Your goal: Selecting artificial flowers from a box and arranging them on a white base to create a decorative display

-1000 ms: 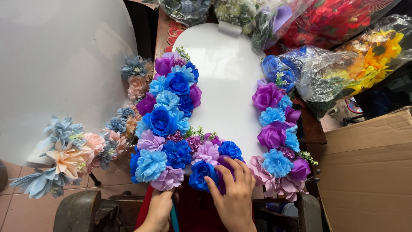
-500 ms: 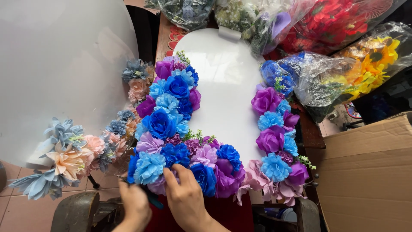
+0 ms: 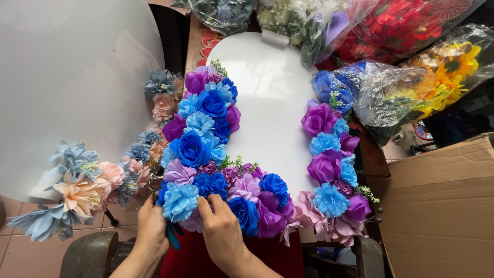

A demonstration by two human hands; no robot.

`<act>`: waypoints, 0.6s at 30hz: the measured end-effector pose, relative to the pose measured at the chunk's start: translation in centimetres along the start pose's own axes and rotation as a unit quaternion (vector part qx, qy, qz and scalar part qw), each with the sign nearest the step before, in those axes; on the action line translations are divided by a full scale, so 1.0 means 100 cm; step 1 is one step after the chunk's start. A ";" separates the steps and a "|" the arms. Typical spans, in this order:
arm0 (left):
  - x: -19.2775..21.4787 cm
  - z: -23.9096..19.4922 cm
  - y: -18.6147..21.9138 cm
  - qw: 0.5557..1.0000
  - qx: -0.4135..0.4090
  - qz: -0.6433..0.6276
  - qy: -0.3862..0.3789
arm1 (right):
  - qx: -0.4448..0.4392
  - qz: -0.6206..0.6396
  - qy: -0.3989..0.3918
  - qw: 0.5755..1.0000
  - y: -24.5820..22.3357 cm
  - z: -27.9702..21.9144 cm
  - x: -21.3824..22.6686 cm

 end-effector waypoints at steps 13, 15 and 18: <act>0.005 -0.006 0.019 0.998 0.017 0.048 0.046 | 0.110 0.056 0.127 0.984 -0.025 -0.010 0.084; 0.014 0.005 0.014 0.997 0.030 0.044 0.062 | 0.157 0.030 0.176 0.971 -0.024 -0.028 0.108; 0.036 0.032 0.006 0.993 -0.065 0.003 0.098 | 0.036 0.019 0.166 0.985 0.005 -0.049 0.123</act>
Point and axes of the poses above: each hand's wrist, its own z-axis towards the middle knuckle, its own x-axis out of the back of the hand, y = z × x, the point moved 6 cm from there along z, towards the middle knuckle, and after that the axes turned 6 degrees about z, right-handed, at the moved point
